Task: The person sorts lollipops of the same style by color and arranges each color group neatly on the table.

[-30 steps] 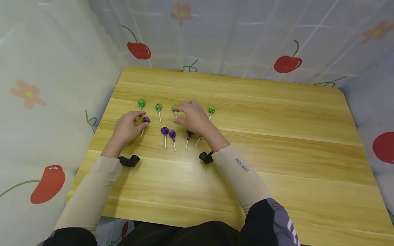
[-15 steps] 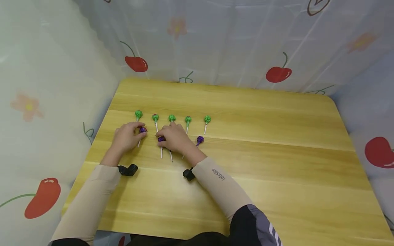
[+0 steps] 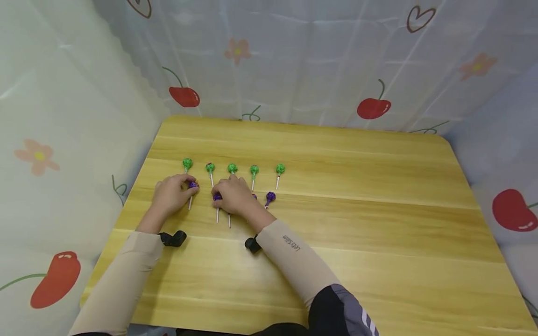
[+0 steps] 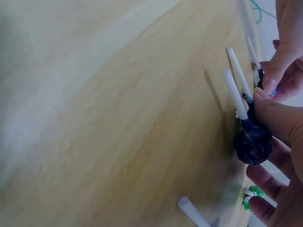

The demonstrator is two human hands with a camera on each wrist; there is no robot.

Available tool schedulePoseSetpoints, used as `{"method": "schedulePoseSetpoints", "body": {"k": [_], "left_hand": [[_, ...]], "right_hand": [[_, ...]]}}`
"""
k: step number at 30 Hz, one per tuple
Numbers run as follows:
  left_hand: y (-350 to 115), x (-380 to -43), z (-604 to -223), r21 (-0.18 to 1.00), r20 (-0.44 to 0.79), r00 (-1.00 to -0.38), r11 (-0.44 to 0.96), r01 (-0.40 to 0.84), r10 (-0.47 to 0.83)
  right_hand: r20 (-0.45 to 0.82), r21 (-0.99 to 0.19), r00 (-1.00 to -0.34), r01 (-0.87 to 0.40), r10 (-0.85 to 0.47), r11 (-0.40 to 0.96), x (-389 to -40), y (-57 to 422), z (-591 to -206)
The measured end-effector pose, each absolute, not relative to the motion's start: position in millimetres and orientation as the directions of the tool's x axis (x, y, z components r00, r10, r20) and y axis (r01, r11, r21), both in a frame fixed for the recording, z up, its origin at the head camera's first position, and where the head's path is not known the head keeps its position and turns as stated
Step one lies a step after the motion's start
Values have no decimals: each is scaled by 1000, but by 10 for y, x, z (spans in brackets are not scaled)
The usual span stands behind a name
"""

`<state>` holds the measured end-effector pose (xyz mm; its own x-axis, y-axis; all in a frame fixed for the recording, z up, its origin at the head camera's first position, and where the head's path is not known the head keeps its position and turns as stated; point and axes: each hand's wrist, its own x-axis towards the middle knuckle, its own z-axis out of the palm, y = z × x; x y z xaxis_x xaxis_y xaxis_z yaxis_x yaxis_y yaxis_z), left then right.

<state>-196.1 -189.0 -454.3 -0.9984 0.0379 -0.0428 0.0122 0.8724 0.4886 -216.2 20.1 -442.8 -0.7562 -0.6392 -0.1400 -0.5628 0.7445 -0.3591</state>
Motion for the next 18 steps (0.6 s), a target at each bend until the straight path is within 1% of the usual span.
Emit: {"method": "schedulePoseSetpoints", "body": {"k": [3,6,11,18], "left_hand": [[-1931,-1936,-4499,532,-60,-997,847,11,50],[-2000,-1860,-4417,553,-114,-991,833,-6,69],[-2115,-1677,-4266,505,-210,-972,863,-19,101],[-2240,-1502,-4262,481,-226,-967,877,-2,122]], "right_hand": [[-141,-364,-758,-559,-637,745,-2164,201,-4429],[-142,-374,-761,-551,-634,746,-2161,199,-4453],[-148,-387,-766,-537,-626,749,-2152,209,-4464],[-142,-402,-765,-535,-628,743,-2144,203,-4430]]}}
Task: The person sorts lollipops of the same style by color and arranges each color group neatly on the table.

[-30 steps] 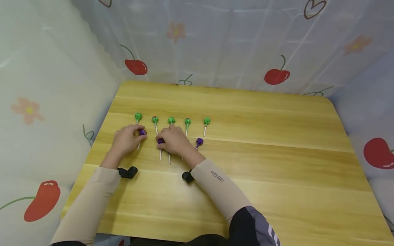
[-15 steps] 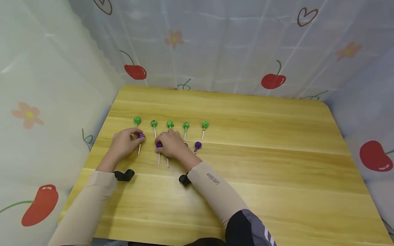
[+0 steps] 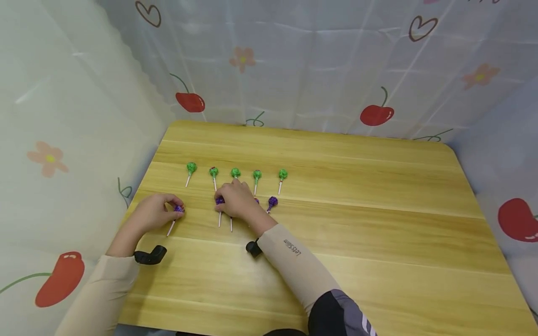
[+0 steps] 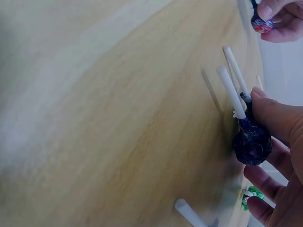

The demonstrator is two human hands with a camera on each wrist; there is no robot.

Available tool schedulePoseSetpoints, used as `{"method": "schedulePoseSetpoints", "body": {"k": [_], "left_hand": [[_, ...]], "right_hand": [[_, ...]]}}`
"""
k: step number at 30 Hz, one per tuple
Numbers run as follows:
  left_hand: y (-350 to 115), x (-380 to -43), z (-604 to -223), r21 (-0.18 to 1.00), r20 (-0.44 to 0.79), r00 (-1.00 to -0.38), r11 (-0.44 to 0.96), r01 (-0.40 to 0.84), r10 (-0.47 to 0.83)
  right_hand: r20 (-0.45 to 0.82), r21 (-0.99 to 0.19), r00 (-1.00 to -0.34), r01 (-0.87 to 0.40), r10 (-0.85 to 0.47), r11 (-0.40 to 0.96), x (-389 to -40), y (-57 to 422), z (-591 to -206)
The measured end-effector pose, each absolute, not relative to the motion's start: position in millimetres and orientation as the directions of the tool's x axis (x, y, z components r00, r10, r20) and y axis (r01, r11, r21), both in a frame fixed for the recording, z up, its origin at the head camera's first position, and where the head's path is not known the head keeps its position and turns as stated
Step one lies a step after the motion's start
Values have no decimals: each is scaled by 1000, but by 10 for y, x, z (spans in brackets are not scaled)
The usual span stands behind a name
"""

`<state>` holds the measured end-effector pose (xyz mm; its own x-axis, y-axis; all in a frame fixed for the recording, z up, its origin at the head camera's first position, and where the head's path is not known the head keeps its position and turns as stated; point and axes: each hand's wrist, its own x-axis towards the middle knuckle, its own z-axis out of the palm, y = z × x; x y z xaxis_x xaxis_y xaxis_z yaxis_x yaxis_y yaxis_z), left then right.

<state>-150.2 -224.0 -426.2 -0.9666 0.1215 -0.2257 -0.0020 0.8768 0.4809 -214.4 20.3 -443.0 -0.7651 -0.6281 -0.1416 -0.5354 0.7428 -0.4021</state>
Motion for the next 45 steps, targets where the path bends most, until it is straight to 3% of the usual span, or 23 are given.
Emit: {"method": "schedulePoseSetpoints", "body": {"k": [20,30,45], "left_hand": [[-2271,-1445,-4470,476,-169,-981,880,1,92],[-2274,-1410,-4492,459,-126,-986,888,39,108],[-2258,-1376,-4497,522,-91,-991,852,37,99]], "right_hand": [[-108,-416,-755,-556,-646,720,-2132,188,-4388],[-75,-367,-684,-658,-726,658,-1859,-61,-4322],[-82,-333,-704,-648,-705,685,-1804,-75,-4468]]}}
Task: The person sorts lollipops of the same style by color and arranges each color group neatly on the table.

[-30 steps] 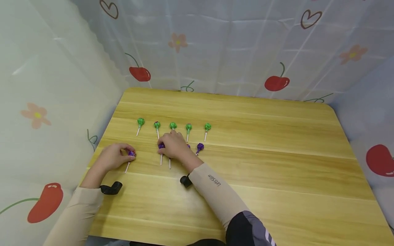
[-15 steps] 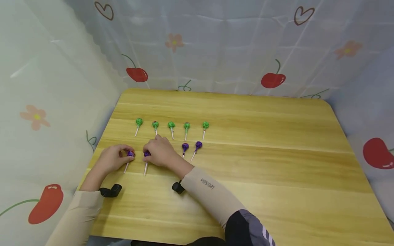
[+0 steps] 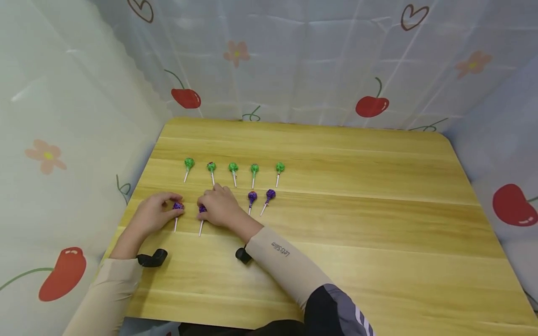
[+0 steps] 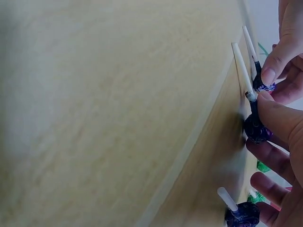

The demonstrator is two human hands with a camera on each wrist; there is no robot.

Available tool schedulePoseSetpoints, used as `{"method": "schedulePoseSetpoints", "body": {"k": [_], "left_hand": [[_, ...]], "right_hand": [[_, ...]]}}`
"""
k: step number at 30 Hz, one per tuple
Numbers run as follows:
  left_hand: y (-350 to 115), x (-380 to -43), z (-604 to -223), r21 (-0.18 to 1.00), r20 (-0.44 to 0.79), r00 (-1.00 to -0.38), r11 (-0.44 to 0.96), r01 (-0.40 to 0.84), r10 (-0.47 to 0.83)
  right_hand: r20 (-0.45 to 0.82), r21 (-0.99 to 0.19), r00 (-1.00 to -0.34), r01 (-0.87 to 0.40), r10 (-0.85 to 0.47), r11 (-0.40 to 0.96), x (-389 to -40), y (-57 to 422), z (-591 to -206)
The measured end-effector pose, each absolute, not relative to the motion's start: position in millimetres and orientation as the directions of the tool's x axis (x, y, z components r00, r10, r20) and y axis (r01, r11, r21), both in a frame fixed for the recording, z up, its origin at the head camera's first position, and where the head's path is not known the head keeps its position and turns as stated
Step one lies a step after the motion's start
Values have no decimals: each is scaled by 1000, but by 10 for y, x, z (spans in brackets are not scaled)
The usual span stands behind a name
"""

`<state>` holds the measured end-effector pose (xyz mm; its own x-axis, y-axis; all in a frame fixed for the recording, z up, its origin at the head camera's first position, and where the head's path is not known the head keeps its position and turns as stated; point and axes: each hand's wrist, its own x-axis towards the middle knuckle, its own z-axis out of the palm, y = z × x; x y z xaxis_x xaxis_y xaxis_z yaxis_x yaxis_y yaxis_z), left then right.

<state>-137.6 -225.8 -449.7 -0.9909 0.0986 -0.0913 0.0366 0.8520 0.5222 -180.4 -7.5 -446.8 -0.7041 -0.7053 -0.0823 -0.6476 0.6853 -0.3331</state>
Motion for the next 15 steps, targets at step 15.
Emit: {"method": "schedulePoseSetpoints", "body": {"k": [15], "left_hand": [[-2171,-1349,-4404,534,-51,-994,844,52,93]], "right_hand": [[-88,-315,-713,-643,-696,698,-1812,-78,-4477]]}}
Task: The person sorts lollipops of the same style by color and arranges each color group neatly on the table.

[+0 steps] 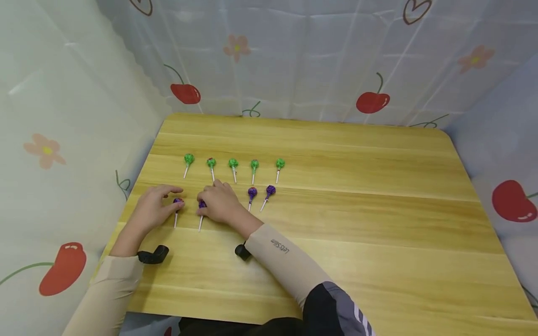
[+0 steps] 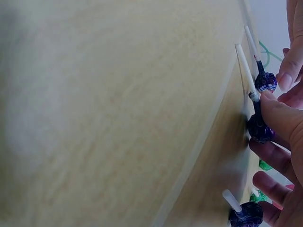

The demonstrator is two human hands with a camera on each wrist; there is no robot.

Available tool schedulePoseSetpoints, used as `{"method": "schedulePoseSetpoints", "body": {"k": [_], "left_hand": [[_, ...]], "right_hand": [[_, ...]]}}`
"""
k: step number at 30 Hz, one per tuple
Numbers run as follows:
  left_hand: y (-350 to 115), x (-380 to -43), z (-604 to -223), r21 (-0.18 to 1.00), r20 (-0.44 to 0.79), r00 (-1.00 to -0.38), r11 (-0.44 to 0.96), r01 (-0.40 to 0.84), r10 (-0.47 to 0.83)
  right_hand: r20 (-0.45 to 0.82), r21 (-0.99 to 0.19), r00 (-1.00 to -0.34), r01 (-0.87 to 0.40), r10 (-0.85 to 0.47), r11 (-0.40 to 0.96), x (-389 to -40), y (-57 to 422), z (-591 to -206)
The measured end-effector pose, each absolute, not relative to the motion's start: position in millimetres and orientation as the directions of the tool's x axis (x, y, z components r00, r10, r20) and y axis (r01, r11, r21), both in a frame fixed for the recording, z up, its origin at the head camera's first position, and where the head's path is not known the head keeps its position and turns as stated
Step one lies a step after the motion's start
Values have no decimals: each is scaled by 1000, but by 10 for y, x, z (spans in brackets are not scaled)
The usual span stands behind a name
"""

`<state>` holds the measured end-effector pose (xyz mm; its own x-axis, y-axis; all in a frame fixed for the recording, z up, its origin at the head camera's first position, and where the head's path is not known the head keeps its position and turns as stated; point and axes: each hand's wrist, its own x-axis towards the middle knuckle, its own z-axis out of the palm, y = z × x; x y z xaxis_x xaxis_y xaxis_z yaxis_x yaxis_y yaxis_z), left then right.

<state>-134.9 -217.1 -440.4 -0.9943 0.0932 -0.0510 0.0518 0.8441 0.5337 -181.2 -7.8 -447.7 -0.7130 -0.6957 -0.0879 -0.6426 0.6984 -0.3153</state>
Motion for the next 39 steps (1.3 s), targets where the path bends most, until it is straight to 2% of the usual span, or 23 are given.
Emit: {"method": "schedulePoseSetpoints", "body": {"k": [8,14,21,25,31,39], "left_hand": [[-2073,-1378,-4367,545,-1,-993,832,101,121],[-1898,-1437,-4233,541,42,-986,826,159,163],[-1503,-1604,-4082,480,12,-969,848,223,248],[-1258,-1711,-4091,393,-48,-956,885,248,289],[-1061,-1793,-4183,290,-109,-951,924,248,290],[-1027,-1826,-4286,323,-132,-945,915,243,298]], "right_hand": [[-60,-340,-735,-621,-676,706,-1889,121,-4378],[6,-385,-805,-550,-593,742,-2052,615,-4177],[-40,-298,-856,-483,-516,824,-2095,1113,-4188],[-53,-274,-858,-480,-511,834,-2088,1171,-4268],[-53,-303,-866,-461,-497,834,-2078,1144,-4348],[-79,-333,-871,-435,-485,836,-2085,1128,-4408]]}}
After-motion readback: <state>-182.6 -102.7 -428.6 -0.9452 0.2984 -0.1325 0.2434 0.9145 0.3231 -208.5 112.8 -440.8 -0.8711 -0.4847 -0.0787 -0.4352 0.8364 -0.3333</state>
